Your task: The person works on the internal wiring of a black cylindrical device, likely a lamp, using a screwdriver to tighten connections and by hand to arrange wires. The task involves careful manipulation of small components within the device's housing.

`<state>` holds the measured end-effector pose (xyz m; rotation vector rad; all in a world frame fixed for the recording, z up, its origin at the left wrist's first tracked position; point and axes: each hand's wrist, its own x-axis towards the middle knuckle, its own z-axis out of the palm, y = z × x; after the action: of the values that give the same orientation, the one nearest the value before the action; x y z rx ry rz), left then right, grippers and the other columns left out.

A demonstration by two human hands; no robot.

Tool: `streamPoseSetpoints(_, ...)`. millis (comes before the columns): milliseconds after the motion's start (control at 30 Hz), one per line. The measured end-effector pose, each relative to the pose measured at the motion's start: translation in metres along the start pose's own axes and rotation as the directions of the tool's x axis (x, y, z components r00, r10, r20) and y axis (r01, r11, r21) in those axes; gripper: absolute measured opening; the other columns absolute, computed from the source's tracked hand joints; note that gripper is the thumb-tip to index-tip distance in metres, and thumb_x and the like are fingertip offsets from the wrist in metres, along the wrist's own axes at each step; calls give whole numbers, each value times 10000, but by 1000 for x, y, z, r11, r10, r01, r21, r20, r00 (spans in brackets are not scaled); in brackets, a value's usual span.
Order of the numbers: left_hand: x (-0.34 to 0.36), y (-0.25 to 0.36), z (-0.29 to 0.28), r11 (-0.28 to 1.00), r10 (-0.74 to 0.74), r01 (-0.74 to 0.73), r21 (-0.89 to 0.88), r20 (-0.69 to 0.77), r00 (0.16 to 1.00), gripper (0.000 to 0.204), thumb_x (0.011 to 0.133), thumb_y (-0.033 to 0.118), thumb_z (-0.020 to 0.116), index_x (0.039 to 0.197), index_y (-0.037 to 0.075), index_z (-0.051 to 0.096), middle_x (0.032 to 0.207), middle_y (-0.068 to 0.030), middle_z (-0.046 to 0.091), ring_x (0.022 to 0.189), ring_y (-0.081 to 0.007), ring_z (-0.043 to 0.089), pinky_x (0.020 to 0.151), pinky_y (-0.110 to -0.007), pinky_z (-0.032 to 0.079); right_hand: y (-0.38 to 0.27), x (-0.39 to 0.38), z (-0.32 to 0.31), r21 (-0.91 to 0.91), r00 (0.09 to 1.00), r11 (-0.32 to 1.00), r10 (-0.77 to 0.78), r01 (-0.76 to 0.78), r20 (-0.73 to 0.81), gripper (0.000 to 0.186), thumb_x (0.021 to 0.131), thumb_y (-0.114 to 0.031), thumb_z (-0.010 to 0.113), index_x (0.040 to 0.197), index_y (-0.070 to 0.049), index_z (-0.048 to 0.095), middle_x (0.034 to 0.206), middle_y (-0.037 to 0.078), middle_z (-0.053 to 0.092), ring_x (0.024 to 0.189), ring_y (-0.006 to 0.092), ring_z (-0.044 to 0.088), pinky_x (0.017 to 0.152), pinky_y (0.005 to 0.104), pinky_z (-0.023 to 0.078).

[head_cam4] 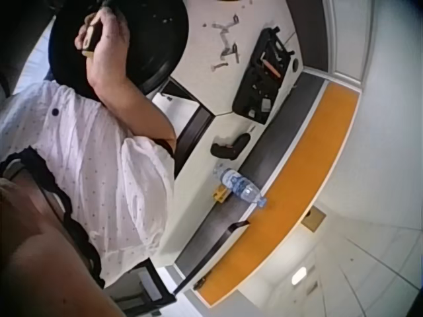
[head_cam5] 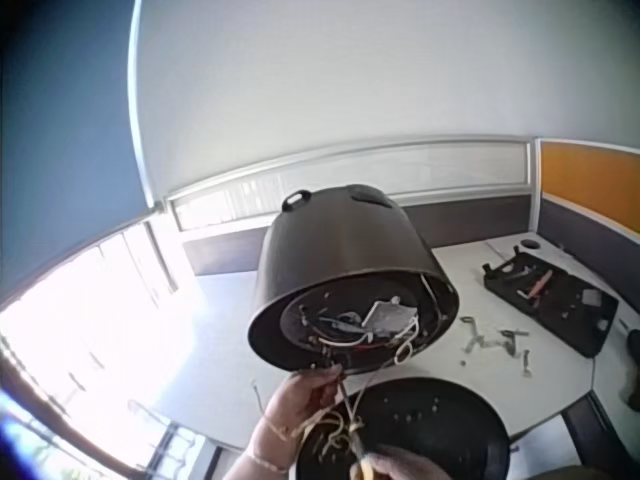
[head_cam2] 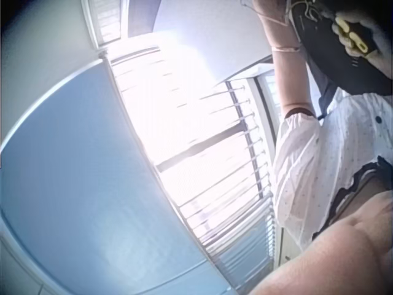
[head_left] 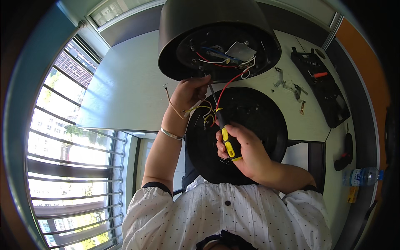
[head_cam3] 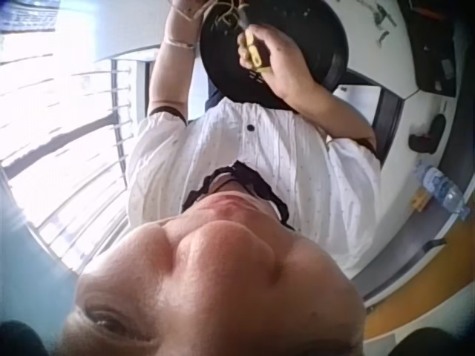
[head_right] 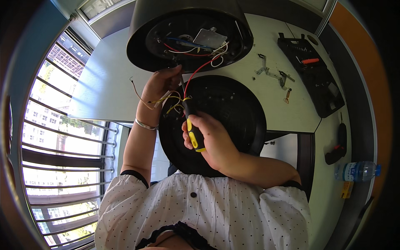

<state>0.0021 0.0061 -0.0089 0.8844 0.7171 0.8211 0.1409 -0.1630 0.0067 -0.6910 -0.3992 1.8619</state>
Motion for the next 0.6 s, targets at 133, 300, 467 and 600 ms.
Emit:
streamPoseSetpoints(133,-1,-2,3,990,-80,77,-119,-18,997,183,836,169,595,880,-7,615,626,5,510,517,-71,440,465,-189,333,-1,-1,-4,259,997,964,42,-57,63,227,880,-198,503,1030,-29,487,813,68,521,656,144,494,626,272,406)
streamPoseSetpoints(300,2,-6,-1,989,4,-5,-148,-3,1000,193,834,158,589,915,-16,610,644,7,521,540,-60,459,458,-176,334,0,3,-7,382,981,914,73,-138,181,240,888,-214,488,1032,-22,493,811,59,519,660,147,488,607,279,410)
streamPoseSetpoints(467,11,-7,-7,998,47,-47,-38,2,999,162,813,172,629,826,11,612,614,12,512,485,-48,430,410,-168,292,-5,-2,0,-235,998,971,-57,51,-17,205,867,-171,498,992,-9,499,777,35,508,641,128,503,528,254,427)
streamPoseSetpoints(600,9,-3,-2,998,59,-59,-12,-49,997,151,805,170,648,788,29,599,604,11,508,459,-45,414,395,-169,287,-4,2,-2,-202,996,975,-91,93,17,167,857,-126,506,974,-7,496,789,57,513,644,134,504,550,263,422)
